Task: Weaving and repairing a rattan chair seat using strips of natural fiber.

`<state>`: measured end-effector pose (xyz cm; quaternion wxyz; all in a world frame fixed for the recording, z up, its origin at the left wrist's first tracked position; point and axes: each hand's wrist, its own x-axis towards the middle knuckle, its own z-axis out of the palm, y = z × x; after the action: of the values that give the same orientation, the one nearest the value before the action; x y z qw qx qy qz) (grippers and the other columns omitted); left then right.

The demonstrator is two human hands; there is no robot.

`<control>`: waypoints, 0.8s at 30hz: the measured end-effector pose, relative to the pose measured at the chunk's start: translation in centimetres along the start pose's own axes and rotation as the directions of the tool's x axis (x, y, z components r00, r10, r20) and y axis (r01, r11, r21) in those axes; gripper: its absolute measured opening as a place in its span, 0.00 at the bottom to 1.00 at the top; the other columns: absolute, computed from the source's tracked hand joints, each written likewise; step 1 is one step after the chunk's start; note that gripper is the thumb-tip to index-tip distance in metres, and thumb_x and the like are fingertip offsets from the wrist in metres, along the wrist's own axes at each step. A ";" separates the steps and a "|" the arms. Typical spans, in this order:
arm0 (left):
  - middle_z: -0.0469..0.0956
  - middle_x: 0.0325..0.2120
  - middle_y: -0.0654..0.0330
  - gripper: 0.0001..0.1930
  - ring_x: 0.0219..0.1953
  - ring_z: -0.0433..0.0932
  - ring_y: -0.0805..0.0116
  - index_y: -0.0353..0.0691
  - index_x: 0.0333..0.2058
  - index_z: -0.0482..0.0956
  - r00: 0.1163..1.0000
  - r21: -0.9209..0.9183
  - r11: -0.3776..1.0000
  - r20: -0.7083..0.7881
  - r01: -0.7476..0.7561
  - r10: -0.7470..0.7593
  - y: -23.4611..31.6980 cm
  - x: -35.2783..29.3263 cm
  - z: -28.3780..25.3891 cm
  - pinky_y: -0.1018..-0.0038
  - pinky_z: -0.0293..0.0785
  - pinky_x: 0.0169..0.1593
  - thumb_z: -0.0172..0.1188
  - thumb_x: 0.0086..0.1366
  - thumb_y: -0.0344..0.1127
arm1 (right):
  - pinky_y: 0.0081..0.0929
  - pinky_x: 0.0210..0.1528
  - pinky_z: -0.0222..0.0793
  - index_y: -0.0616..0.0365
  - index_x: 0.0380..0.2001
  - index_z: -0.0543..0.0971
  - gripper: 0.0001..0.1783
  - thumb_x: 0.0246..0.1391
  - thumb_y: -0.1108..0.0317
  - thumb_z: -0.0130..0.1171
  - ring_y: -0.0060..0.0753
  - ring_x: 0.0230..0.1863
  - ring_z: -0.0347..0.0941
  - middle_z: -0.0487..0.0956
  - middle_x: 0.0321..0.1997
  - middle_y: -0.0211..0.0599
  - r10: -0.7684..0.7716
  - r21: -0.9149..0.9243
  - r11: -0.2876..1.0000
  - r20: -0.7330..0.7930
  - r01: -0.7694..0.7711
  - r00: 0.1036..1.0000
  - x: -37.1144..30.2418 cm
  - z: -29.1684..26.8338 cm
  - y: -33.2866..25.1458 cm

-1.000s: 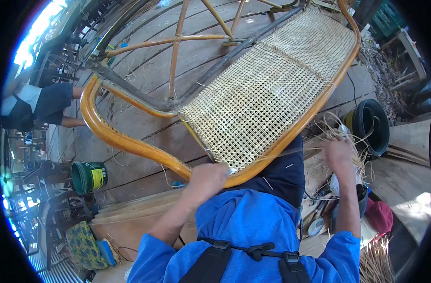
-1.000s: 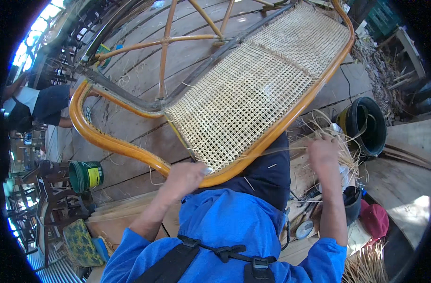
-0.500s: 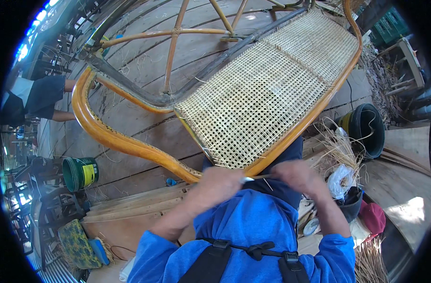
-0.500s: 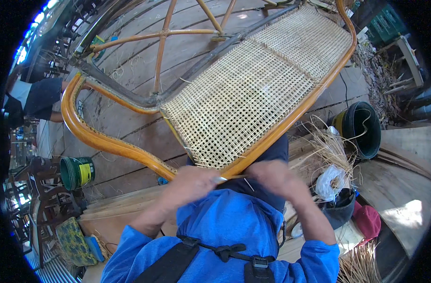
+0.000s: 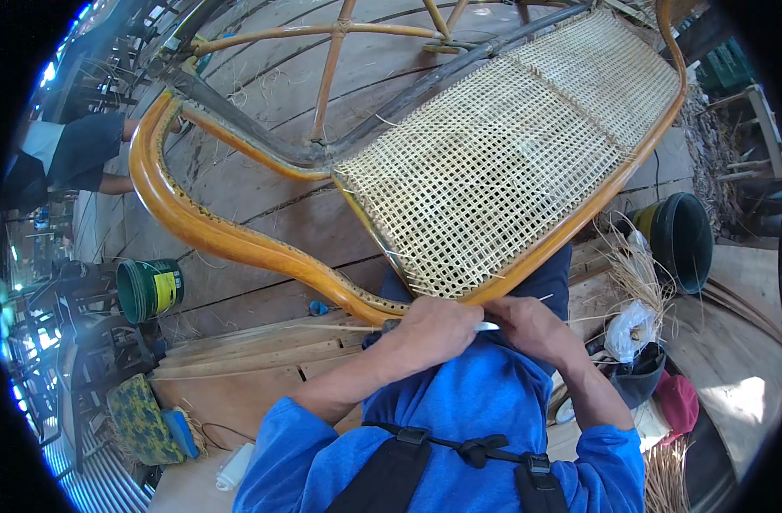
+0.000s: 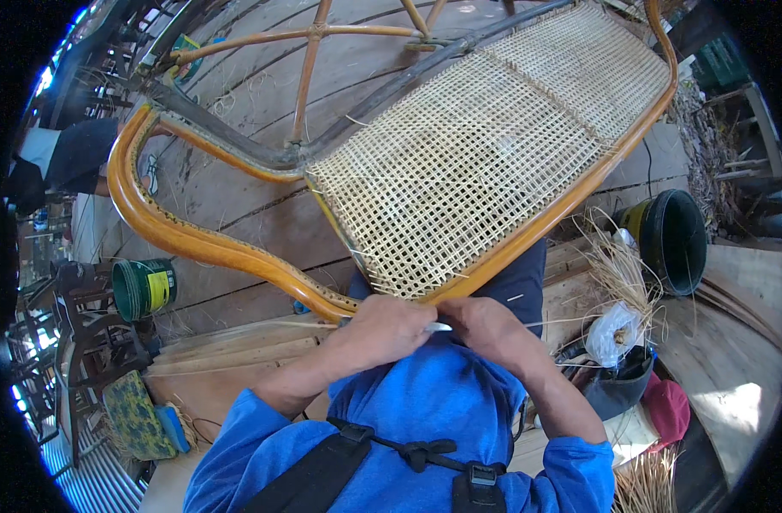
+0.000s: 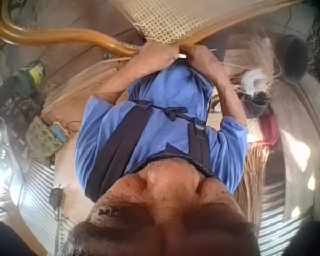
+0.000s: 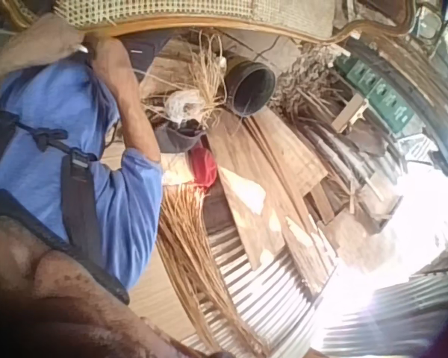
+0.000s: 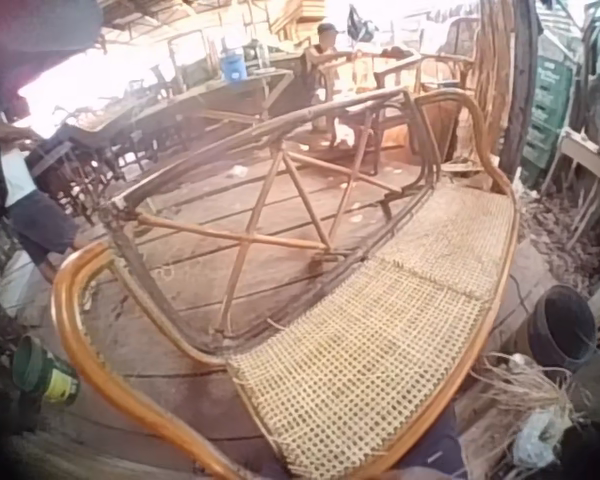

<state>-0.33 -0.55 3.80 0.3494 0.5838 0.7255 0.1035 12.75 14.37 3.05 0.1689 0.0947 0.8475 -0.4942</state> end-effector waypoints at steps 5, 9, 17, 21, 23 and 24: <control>0.76 0.19 0.52 0.08 0.25 0.77 0.51 0.44 0.25 0.75 0.993 0.006 0.995 0.050 0.104 -0.104 -2.6 -1.5 -0.8 0.58 0.72 0.26 0.52 0.54 0.40 | 0.35 0.38 0.71 0.60 0.31 0.78 0.10 0.49 0.65 0.52 0.47 0.36 0.75 0.77 0.29 0.48 0.358 -0.344 0.875 -0.013 -0.341 0.934 -2.0 -3.2 2.8; 0.76 0.19 0.50 0.09 0.25 0.77 0.50 0.42 0.25 0.77 0.994 -0.098 0.994 0.106 0.051 -0.041 0.0 -0.3 -0.3 0.55 0.72 0.28 0.51 0.53 0.38 | 0.37 0.39 0.70 0.59 0.30 0.77 0.09 0.50 0.66 0.51 0.49 0.37 0.73 0.76 0.31 0.48 -0.041 0.082 0.995 -0.130 0.052 0.991 -0.4 1.7 0.5; 0.75 0.16 0.58 0.10 0.20 0.76 0.64 0.39 0.25 0.75 0.962 -0.351 0.907 0.216 0.234 -0.165 -3.5 -1.4 -1.2 0.67 0.69 0.26 0.53 0.57 0.39 | 0.34 0.40 0.69 0.58 0.32 0.77 0.09 0.48 0.66 0.55 0.43 0.37 0.75 0.77 0.31 0.43 0.230 -0.140 0.962 -0.051 -0.235 0.972 -3.0 -0.6 3.9; 0.75 0.16 0.57 0.10 0.20 0.75 0.62 0.38 0.25 0.75 0.959 -0.450 0.865 0.263 0.223 -0.110 -1.2 0.6 -0.7 0.67 0.68 0.26 0.53 0.57 0.39 | 0.36 0.41 0.68 0.59 0.35 0.76 0.13 0.51 0.61 0.53 0.49 0.39 0.73 0.76 0.33 0.50 -0.005 0.126 0.992 -0.146 0.024 0.989 -0.7 2.3 1.2; 0.75 0.17 0.55 0.10 0.21 0.75 0.59 0.39 0.25 0.75 0.973 -0.359 0.917 0.207 0.175 -0.105 -2.1 0.0 -0.2 0.66 0.69 0.27 0.53 0.57 0.39 | 0.37 0.40 0.69 0.60 0.34 0.76 0.13 0.51 0.62 0.53 0.50 0.38 0.73 0.76 0.32 0.51 0.047 0.194 0.980 -0.038 -0.038 0.998 -0.8 1.9 1.3; 0.74 0.17 0.54 0.09 0.21 0.75 0.56 0.40 0.25 0.75 0.985 -0.265 0.955 0.141 0.136 -0.102 -2.6 -0.4 0.1 0.64 0.69 0.27 0.53 0.57 0.39 | 0.38 0.38 0.69 0.61 0.33 0.75 0.12 0.50 0.63 0.53 0.50 0.36 0.74 0.76 0.31 0.51 0.078 0.124 0.990 -0.026 -0.074 0.997 -1.3 1.4 2.0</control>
<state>-2.23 -1.70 2.48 0.4772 0.4905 0.7147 0.1443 14.88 14.19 1.34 0.1685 0.1446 0.8137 -0.5371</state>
